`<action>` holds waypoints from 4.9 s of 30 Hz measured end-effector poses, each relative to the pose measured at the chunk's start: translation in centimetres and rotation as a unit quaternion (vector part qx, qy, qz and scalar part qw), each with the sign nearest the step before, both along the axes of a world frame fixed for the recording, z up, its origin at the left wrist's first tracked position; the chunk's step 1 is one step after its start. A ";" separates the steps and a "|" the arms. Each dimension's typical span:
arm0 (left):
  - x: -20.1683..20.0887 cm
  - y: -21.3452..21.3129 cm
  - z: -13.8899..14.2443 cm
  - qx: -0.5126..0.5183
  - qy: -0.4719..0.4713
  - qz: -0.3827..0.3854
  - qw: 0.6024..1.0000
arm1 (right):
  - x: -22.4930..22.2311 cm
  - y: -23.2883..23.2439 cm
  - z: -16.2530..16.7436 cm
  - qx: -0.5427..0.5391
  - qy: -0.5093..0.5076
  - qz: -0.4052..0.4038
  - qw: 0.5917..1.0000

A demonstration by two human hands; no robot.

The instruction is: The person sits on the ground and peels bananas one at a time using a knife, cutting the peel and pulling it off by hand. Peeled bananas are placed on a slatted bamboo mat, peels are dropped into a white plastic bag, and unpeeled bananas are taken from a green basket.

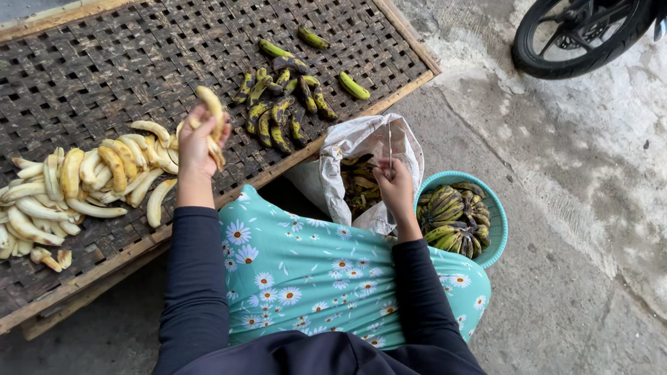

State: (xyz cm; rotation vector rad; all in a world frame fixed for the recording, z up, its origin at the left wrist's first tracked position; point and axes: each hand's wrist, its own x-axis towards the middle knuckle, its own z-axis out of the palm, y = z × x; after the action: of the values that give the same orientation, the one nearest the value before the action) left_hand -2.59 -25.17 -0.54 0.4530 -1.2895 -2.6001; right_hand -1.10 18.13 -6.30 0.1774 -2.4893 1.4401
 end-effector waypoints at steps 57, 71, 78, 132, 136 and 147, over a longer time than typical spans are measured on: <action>-10.8 2.9 -2.8 -0.732 -0.052 -0.006 0.679 | 1.0 2.6 -3.2 0.150 -0.118 -0.086 0.978; -15.0 4.7 -3.5 -0.771 -0.140 -0.185 0.593 | 0.5 4.4 0.8 -0.082 -0.314 0.003 0.946; -14.9 5.0 -4.3 -0.740 -0.077 -0.025 0.668 | 1.2 4.5 1.8 -0.076 -0.208 -0.011 0.975; 1.7 26.1 -7.7 -0.003 0.129 -0.267 0.955 | 4.2 -2.1 8.7 -0.167 -0.135 0.096 0.972; 1.4 26.3 -8.5 -0.062 0.198 -0.249 0.946 | 6.2 -3.4 10.7 0.036 0.006 0.087 0.996; 2.8 26.1 -5.9 -0.277 0.203 -0.190 0.920 | 7.0 -5.9 11.1 0.129 0.041 -0.020 0.991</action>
State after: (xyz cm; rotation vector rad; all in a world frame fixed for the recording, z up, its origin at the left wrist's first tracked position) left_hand 0.25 0.91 -6.47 -0.4525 -1.9830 -2.2420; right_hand 5.88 12.24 4.82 0.2287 -2.5873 1.0702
